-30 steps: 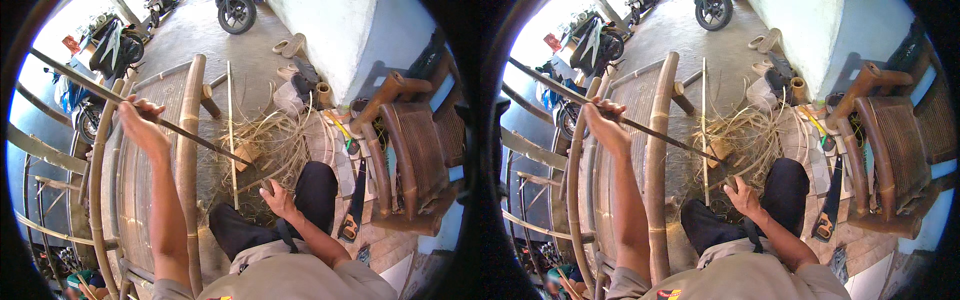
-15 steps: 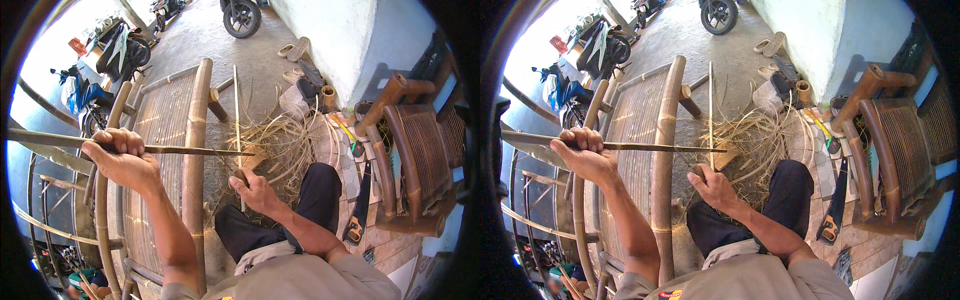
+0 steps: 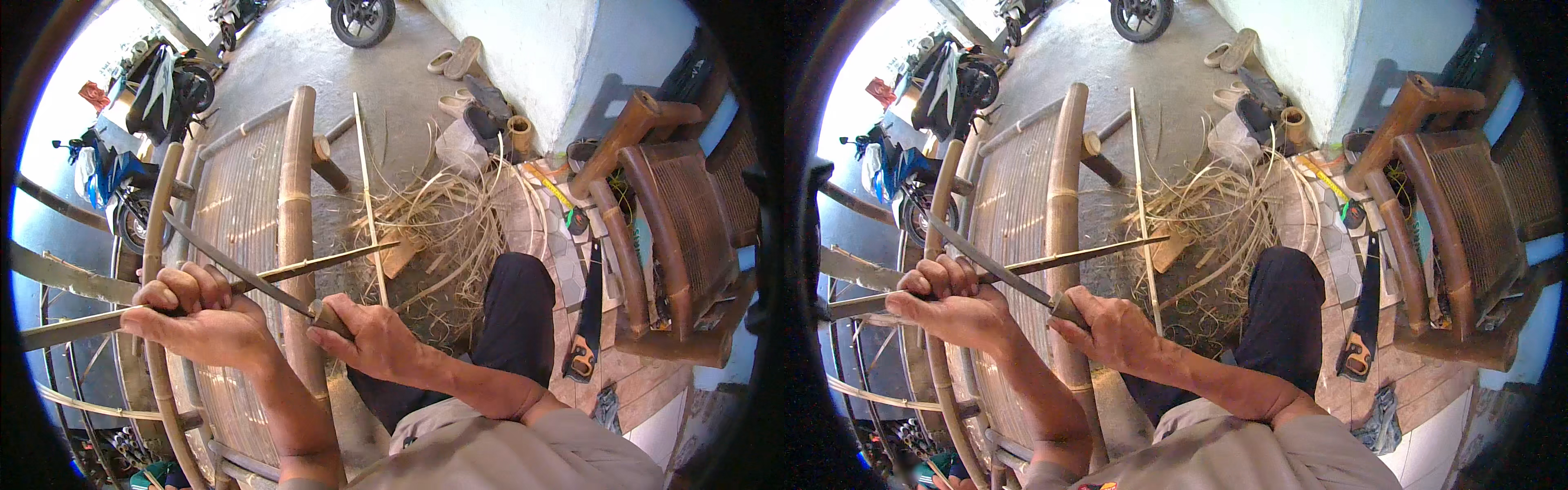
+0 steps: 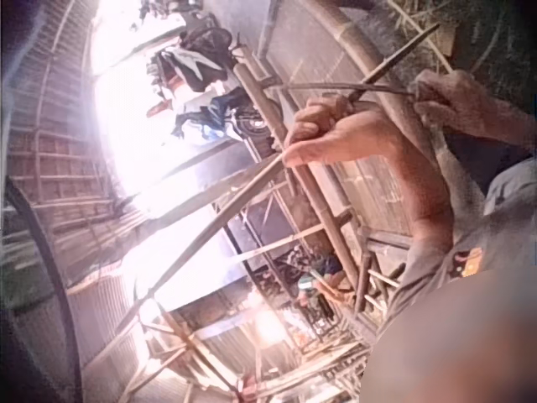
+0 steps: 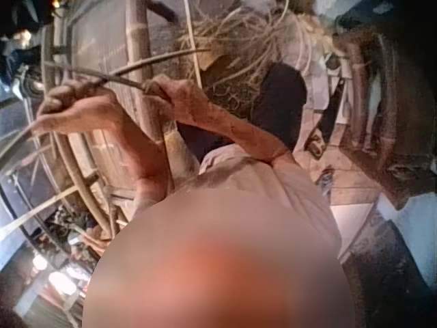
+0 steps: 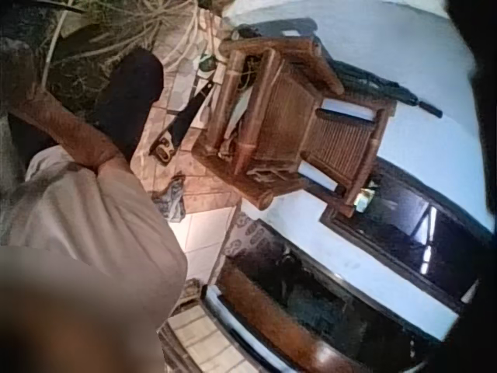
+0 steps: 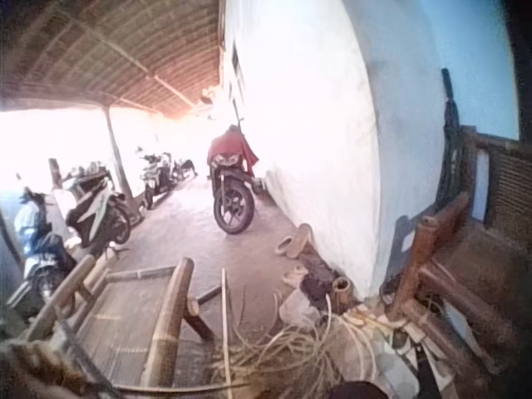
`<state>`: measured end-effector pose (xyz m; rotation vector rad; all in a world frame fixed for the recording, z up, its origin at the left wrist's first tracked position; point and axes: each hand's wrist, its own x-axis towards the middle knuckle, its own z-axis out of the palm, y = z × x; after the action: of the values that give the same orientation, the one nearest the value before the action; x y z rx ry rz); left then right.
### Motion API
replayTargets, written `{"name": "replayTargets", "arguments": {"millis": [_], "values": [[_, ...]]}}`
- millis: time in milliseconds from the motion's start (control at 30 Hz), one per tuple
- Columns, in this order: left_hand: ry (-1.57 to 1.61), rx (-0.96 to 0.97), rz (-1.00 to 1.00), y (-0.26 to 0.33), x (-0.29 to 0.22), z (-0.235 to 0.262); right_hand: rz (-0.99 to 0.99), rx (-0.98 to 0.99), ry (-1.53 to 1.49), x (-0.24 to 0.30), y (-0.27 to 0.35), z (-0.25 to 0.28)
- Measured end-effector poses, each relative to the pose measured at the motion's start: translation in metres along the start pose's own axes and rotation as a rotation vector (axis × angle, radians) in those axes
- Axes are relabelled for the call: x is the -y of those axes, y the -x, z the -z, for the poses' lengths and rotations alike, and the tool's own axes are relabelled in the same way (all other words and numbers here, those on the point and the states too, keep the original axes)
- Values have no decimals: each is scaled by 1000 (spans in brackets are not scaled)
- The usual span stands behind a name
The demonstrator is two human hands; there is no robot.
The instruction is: The person splits bamboo strips with a knife, then weaves them into a bamboo frame. They repeatedly insert and adjust the strips to form a woven pattern.
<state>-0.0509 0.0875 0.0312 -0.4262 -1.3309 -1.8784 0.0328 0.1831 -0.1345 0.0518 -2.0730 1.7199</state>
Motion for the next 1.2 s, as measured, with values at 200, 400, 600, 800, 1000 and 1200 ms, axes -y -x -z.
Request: {"name": "replayTargets", "arguments": {"millis": [200, 400, 600, 800, 1000, 1200], "values": [[-6, 16, -12, -11, 6, -3, -338, 121, 72, -23, 5, -2], [-84, 30, -67, -21, 15, -1, -625, 134, 334, -99, -2, 4], [-71, -39, -40, -39, 30, 6, -274, 135, 19, -159, 19, -12], [-104, -54, -45, -60, 45, 12, -655, 129, 305, -199, 7, -11], [-181, -146, -1, -69, 51, 13, -563, 255, 512, -212, 26, -4], [-155, -157, 1, -73, 53, 9, -453, 296, 313, -249, 40, 2]]}}
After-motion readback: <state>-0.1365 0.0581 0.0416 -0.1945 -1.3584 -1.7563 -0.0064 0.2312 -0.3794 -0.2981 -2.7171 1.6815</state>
